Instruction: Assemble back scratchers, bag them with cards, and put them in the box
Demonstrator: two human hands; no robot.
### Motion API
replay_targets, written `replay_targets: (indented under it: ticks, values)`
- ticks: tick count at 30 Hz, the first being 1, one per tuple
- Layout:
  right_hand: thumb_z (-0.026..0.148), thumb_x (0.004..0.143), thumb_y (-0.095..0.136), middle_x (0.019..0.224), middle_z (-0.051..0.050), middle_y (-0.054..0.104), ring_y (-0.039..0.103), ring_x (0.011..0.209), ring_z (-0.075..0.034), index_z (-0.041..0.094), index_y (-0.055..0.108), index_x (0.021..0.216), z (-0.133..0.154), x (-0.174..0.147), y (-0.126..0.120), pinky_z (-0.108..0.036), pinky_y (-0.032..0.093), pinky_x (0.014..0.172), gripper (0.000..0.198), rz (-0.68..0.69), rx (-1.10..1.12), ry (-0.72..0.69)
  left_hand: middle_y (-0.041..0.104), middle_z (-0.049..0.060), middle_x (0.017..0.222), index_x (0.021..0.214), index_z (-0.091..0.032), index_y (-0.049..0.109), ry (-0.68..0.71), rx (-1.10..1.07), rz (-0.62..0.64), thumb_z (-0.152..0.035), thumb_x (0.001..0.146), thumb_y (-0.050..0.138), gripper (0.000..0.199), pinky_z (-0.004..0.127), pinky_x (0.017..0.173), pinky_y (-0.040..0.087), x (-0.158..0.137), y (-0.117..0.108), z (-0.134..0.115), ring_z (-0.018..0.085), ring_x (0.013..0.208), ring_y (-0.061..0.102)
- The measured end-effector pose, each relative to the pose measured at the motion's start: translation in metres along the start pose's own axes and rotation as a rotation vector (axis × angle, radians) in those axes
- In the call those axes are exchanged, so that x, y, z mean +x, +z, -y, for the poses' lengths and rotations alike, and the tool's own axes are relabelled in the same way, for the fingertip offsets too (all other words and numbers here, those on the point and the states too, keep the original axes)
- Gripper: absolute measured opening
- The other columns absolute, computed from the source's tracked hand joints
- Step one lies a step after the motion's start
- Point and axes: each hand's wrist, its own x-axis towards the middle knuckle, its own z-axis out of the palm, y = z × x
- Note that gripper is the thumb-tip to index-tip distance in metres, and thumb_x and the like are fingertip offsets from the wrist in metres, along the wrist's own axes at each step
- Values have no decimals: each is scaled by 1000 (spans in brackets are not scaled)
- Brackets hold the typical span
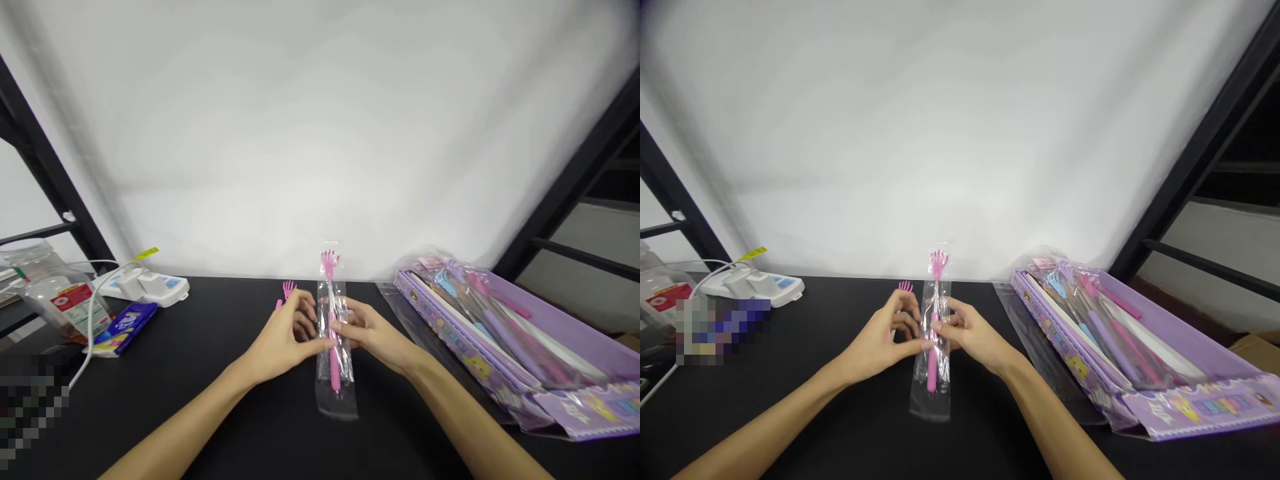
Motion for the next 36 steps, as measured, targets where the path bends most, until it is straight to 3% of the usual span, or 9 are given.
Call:
replay_targets:
  ticks: [4, 11, 13, 15, 18, 21, 29, 32, 36]
  values:
    - [34, 77, 79, 74, 2, 70, 69, 66, -15, 23, 58, 127, -4, -7, -2, -25, 55, 60, 56, 152, -30, 159, 56, 7, 121, 138, -29, 37, 31, -107, -158, -42, 93, 58, 51, 32, 85, 54, 7, -13, -5, 15, 90, 66]
    - [47, 74, 78, 75, -3, 73, 71, 62, -17, 18, 66, 98, 2, -14, 4, -28, 57, 59, 40, 528, -88, 342, 66, 6, 114, 110, -19, 60, -63, -145, -246, -40, 85, 69, 34, 27, 75, 56, 9, -19, -1, 16, 85, 68]
    - [54, 80, 69, 73, -5, 72, 69, 58, -18, 17, 67, 86, 2, -9, -6, -30, 56, 56, 38, 363, -261, 262, 65, 7, 118, 118, -20, 57, -94, -169, -185, -37, 84, 71, 40, 28, 75, 57, 8, -16, 1, 17, 85, 70]
    - [58, 84, 61, 70, -7, 71, 67, 57, -20, 18, 69, 82, -2, -3, -23, -33, 54, 57, 41, 27, -561, 74, 62, 8, 126, 125, -22, 53, -101, -183, -141, -35, 83, 71, 48, 28, 74, 57, 7, -13, 4, 15, 83, 70]
    - [58, 80, 67, 103, -14, 74, 66, 100, -33, 20, 75, 103, -16, 4, -52, -48, 50, 90, 45, -290, -1004, -155, 55, 11, 134, 134, -25, 46, -109, -176, -88, -32, 82, 72, 59, 25, 65, 56, 4, -9, 8, 10, 71, 67]
    - [63, 73, 70, 136, -17, 60, 48, 129, -40, 20, 69, 124, -29, 6, -71, -55, 36, 107, 66, -282, -1186, -151, 53, 12, 133, 137, -28, 40, -134, -198, 7, -33, 79, 74, 68, 19, 49, 48, 2, -4, 10, 10, 67, 65]
    - [54, 77, 71, 123, -14, 68, 55, 122, -34, 20, 75, 110, -32, 9, -75, -50, 39, 108, 48, -240, -1120, -217, 54, -5, 64, 92, -19, 55, -178, -104, 53, -43, 84, 68, 29, 14, 36, 24, 0, -1, 8, 3, 41, 39]
    - [56, 72, 75, 132, -16, 62, 50, 128, -36, 19, 70, 119, -32, 9, -75, -53, 37, 109, 60, -274, -1089, -180, 63, 2, 93, 102, -19, 62, -129, -73, 30, -39, 83, 69, 28, 16, 40, 34, 0, -1, 6, 5, 51, 53]
    - [55, 72, 75, 130, -15, 63, 49, 129, -35, 20, 72, 107, -32, 8, -75, -50, 35, 110, 50, -242, -1064, -159, 50, 8, 135, 132, -31, 54, -62, -106, 41, -34, 84, 69, 51, 19, 49, 46, 1, 0, 7, 7, 64, 64]
